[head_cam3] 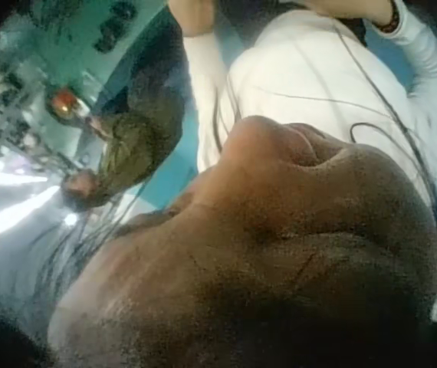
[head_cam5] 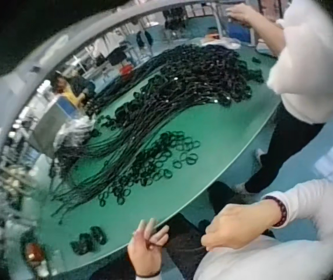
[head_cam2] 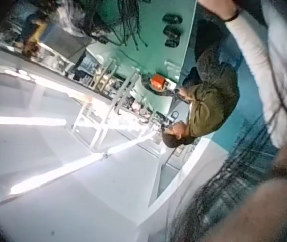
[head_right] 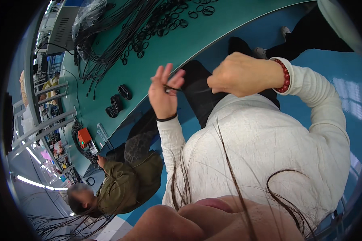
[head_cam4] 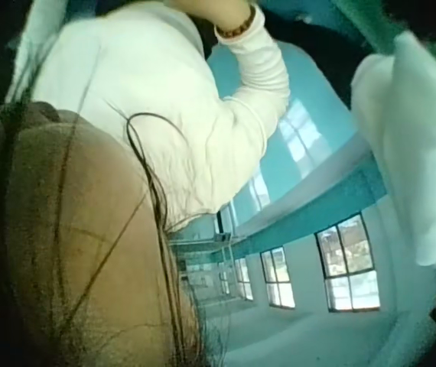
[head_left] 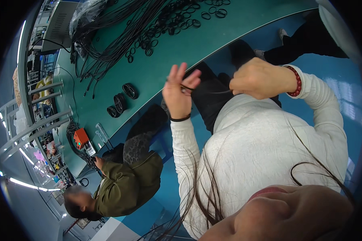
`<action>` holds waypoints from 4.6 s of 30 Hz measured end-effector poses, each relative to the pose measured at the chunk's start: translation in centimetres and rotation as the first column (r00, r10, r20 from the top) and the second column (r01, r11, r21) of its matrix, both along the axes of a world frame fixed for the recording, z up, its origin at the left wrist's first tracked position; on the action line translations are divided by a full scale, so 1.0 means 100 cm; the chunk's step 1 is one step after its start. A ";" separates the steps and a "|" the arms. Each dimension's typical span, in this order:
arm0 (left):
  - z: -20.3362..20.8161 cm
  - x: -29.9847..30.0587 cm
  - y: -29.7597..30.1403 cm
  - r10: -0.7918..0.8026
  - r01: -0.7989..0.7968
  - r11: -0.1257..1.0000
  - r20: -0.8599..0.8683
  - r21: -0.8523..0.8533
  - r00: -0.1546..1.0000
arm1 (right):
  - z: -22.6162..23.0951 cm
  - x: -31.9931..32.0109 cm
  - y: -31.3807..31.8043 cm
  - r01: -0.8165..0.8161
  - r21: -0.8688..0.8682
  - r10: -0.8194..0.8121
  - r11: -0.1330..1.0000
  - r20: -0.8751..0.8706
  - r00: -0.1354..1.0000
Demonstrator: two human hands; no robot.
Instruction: The person coils cables by hand and secures each bundle with a rubber band.
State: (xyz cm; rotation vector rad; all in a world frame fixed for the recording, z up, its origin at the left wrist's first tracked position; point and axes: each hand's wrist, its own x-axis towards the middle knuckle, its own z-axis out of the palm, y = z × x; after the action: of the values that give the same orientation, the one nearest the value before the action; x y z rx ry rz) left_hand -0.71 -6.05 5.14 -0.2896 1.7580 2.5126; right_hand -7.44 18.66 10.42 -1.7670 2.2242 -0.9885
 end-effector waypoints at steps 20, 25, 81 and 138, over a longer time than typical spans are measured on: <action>-0.009 0.022 0.025 -0.504 0.495 0.860 0.048 0.122 0.863 | -0.005 -0.048 -0.022 0.072 -0.292 -0.057 0.954 0.060 0.997; 0.014 0.023 0.026 -0.507 0.521 0.826 -0.123 0.215 0.853 | -0.065 -0.049 -0.039 0.107 -0.159 -0.004 0.981 0.541 0.841; -0.012 0.021 0.030 -0.400 0.383 0.862 -0.019 0.332 0.916 | -0.102 -0.009 -0.008 0.247 -0.044 -0.120 0.968 0.783 0.611; -0.023 0.021 0.053 -0.420 0.414 0.905 0.046 0.093 0.906 | -0.074 0.008 -0.058 0.385 -0.195 -0.040 0.902 0.849 0.526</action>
State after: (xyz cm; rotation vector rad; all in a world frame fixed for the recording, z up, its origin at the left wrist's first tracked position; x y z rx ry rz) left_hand 1.34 -0.73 2.84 0.0139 1.4953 2.2293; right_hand -6.59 12.89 3.02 -0.7245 1.6603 -1.8974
